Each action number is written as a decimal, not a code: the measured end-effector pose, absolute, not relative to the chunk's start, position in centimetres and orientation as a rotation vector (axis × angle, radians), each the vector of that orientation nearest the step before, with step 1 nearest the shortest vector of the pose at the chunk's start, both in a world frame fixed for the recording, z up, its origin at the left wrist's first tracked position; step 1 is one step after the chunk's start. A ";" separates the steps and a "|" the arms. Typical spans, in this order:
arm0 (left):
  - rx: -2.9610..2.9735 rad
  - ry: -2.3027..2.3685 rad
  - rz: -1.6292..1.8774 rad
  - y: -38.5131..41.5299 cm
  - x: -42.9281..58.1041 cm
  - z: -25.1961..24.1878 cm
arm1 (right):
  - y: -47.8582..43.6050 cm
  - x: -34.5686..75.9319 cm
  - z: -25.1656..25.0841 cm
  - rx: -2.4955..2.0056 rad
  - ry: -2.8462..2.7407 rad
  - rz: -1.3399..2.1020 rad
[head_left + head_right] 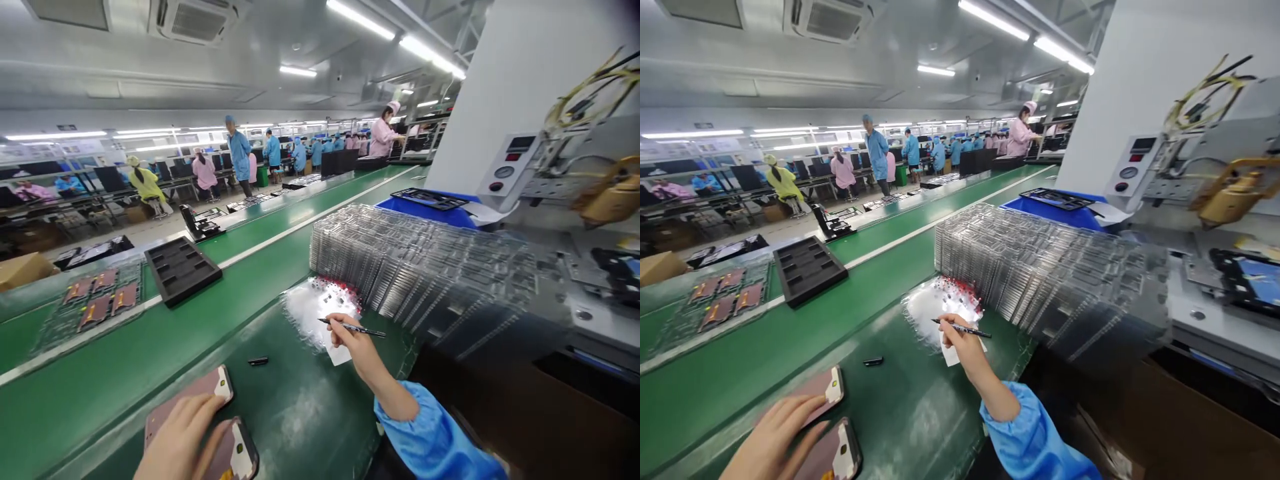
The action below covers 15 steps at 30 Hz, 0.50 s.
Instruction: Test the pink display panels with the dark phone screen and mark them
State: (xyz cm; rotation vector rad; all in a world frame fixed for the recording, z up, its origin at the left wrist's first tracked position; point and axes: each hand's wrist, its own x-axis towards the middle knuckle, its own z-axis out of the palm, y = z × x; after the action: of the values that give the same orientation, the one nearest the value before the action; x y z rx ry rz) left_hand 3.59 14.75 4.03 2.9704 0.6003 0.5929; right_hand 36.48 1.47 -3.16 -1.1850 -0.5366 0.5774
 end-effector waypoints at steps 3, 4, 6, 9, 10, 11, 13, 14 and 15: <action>3.043 0.581 0.109 14.3 9.4 5.6 | 3.3 34.6 -2.8 -1.155 -0.564 0.631; 3.038 0.582 -0.036 14.2 11.3 5.6 | 3.8 33.9 -2.7 -1.144 -0.573 0.649; 3.025 0.611 -0.241 14.2 14.3 4.8 | 4.5 32.8 -2.6 -1.121 -0.585 0.673; 3.014 0.732 -0.353 14.9 16.7 2.8 | 5.0 32.1 -2.9 -1.091 -0.571 0.676; 3.008 0.777 -0.357 15.2 17.1 2.1 | 5.1 32.1 -3.2 -1.083 -0.559 0.674; 3.000 0.812 -0.353 15.6 17.2 1.5 | 5.2 32.2 -3.4 -1.076 -0.544 0.674; 2.975 0.843 -0.334 16.5 17.3 0.9 | 5.3 32.4 -3.8 -1.059 -0.509 0.675; 2.964 0.838 -0.331 16.9 17.3 0.8 | 5.4 32.5 -4.0 -1.048 -0.489 0.675; 2.932 0.824 -0.317 17.4 17.3 0.8 | 5.5 32.6 -4.1 -1.037 -0.469 0.675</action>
State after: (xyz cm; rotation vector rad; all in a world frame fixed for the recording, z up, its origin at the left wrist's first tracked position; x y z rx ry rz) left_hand 17.28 17.38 0.82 2.9320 0.8240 -0.3172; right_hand 32.59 5.45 -4.07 -1.0368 -0.4686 0.6753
